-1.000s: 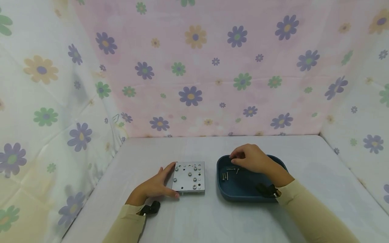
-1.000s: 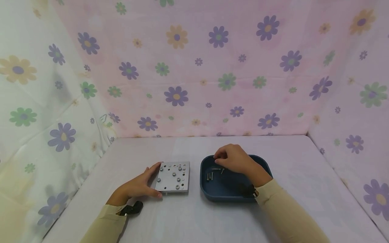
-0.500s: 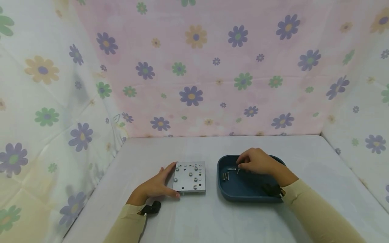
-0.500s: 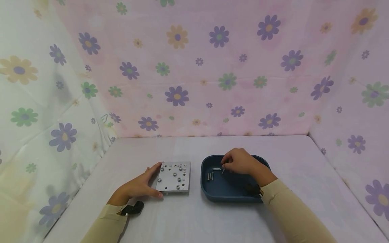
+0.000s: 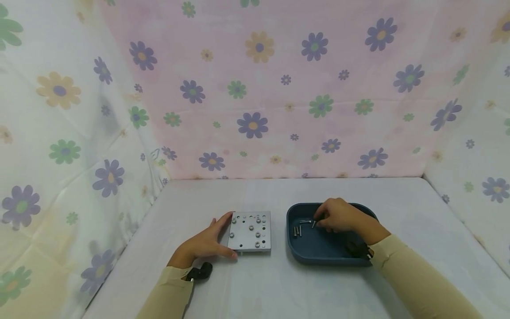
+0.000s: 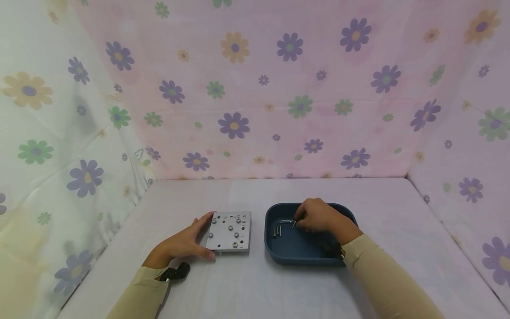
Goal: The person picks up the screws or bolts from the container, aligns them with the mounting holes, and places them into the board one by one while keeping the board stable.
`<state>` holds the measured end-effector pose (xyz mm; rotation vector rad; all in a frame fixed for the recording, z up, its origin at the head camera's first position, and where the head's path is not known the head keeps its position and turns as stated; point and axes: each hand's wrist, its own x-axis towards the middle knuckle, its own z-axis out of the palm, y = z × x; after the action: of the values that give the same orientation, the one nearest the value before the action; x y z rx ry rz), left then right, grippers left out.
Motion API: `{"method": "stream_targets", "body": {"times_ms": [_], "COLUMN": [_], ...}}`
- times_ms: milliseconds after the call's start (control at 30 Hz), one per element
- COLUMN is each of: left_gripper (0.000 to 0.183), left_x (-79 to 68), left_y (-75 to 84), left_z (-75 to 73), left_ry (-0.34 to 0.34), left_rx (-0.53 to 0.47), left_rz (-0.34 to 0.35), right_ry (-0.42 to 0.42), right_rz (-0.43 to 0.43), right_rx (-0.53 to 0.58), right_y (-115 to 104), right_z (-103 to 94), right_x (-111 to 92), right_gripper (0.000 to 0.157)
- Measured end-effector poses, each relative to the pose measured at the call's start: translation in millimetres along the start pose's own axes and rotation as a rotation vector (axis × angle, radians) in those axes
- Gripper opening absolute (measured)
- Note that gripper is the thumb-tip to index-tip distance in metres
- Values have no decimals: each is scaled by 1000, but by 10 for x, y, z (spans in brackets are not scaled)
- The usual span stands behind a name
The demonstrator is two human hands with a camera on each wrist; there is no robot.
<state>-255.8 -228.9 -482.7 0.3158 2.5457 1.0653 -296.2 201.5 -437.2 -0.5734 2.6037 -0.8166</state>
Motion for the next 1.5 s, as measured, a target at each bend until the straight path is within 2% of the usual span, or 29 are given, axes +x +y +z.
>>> {"method": "stream_targets", "body": {"times_ms": [233, 500, 733, 933, 1267, 1500], "left_gripper": [133, 134, 136, 135, 136, 136], "left_x": [-6, 5, 0, -7, -4, -5], "left_y": [10, -2, 1, 6, 1, -11], "left_z": [-3, -2, -12, -10, 6, 3], "left_ry": [5, 6, 0, 2, 7, 12], "left_rx": [7, 14, 4, 10, 20, 18], "left_rz": [-6, -4, -7, -9, -10, -8], "right_ry": [-12, -15, 6, 19, 24, 32], "right_rz": [-27, 12, 13, 16, 77, 79], "right_rx": [-12, -43, -108, -114, -172, -207], "right_y": [-49, -142, -153, -153, -171, -197], "right_z": [31, 100, 129, 129, 117, 114], "right_x": [39, 120, 175, 180, 165, 165], "right_gripper": [23, 20, 15, 5, 7, 3]}}
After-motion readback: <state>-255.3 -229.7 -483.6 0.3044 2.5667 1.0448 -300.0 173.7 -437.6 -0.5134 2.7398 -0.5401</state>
